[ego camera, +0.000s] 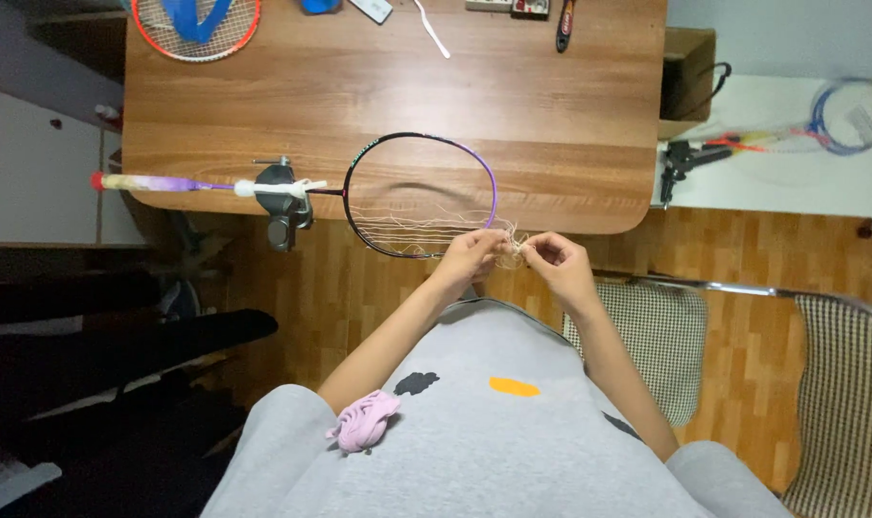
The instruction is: Stringing a badminton racket by weaving strings through the frame and pulling them tight.
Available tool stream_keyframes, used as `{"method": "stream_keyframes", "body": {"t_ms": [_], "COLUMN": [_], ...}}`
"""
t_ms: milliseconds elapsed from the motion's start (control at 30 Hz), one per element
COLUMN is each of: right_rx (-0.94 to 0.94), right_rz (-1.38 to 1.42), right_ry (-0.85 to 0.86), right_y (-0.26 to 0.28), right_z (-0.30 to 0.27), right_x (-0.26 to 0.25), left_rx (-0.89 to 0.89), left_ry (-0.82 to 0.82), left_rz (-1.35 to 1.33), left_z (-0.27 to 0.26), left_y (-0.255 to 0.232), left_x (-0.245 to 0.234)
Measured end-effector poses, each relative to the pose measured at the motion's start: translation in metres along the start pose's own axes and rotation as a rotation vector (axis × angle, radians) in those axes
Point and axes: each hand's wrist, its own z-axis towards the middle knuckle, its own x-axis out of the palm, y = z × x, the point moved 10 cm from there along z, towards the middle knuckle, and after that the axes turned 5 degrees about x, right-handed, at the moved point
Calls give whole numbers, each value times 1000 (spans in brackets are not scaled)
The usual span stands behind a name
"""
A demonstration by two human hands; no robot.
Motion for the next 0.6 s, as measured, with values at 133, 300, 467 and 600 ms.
{"method": "stream_keyframes", "body": {"t_ms": [133, 300, 467, 600], "right_rx": [34, 2, 42, 102], "right_rz": [-60, -145, -46, 18], "right_ry": [64, 160, 202, 302], "right_y": [14, 41, 4, -15], "right_z": [1, 1, 21, 27], "right_x": [1, 14, 11, 22], "left_rx": [59, 303, 136, 225], "left_ry": [-146, -136, -207, -5], "left_rz": [322, 423, -39, -519], "left_z": [-5, -6, -18, -31], "left_y": [-20, -38, -2, 17], "left_x": [-2, -1, -25, -35]}}
